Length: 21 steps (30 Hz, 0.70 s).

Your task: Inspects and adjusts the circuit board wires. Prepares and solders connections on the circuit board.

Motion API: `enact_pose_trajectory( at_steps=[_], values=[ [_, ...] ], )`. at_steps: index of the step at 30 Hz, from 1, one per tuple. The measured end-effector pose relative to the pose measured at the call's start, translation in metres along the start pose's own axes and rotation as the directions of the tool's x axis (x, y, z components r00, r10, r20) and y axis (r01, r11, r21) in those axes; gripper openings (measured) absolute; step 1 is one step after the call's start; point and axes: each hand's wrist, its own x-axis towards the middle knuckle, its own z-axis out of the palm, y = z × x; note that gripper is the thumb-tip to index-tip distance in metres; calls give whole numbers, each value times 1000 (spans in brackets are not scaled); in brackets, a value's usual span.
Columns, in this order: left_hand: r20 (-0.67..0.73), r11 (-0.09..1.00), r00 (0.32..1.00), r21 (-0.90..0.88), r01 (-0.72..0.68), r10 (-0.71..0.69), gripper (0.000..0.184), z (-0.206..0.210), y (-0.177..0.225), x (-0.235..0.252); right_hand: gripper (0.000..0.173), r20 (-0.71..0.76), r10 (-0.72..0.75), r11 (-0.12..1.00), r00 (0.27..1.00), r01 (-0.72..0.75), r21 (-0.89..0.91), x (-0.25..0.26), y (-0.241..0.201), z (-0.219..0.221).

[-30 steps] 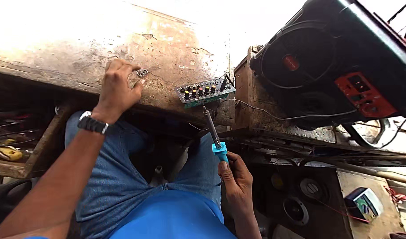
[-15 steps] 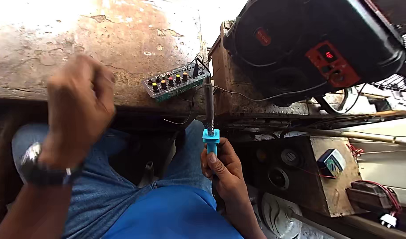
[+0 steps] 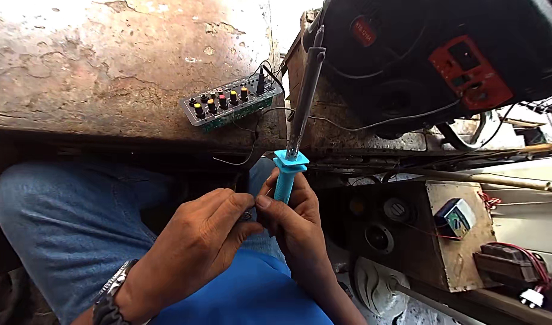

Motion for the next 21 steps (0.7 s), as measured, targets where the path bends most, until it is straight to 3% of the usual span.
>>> enact_pose_trajectory(
  at_steps=[10,16,21],
  values=[
    [1,992,999,114,-49,49,19,-12,-15,4,30,21,12,1000,1000,-12,-29,2,8,-16],
    [-62,962,987,241,-126,145,19,-30,-48,15,31,-68,5,998,998,-10,-64,5,18,-24],
    [-23,984,992,135,-116,120,18,-32,-56,14,26,-86,-42,997,995,36,-74,6,21,-29]
  ],
)
